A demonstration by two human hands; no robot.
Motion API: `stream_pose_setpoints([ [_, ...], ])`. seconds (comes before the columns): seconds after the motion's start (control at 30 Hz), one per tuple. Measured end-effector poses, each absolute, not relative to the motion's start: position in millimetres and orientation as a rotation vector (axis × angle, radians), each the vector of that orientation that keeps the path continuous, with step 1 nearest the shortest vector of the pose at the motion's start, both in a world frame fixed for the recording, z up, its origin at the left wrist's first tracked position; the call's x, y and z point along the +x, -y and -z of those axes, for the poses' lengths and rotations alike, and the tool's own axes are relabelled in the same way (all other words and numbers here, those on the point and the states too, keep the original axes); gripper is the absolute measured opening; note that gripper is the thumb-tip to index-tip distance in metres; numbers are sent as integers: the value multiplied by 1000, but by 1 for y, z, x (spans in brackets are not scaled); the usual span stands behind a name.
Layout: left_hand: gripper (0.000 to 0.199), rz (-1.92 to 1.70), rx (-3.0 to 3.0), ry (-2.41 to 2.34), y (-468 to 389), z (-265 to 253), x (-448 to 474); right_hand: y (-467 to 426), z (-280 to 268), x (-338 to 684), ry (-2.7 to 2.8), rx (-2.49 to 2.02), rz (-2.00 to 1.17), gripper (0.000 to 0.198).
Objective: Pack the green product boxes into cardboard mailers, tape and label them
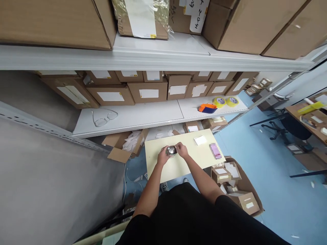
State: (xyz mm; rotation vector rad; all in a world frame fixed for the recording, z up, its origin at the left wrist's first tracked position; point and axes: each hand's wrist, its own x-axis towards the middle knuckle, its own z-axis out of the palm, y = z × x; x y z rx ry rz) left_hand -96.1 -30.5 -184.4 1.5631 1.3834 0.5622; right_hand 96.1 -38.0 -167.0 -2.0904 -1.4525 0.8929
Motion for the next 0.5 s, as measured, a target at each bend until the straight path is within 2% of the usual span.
stream_pose_setpoints([
  [0.17, 74, -598, 1577, -1389, 32, 188, -96, 51, 169, 99, 1101, -2207, -742, 39],
  [0.27, 74, -631, 1584, -1377, 33, 192, -96, 53, 163, 86, 1385, -2058, -620, 33],
  [0.33, 75, -654, 1571, -1364, 33, 195, -95, 49, 157, 75, 1630, -2059, -645, 27],
  [0.5, 77, -723, 1518, -1349, 34, 202, -97, 34, 146, 56, 1878, -2333, -744, 40],
])
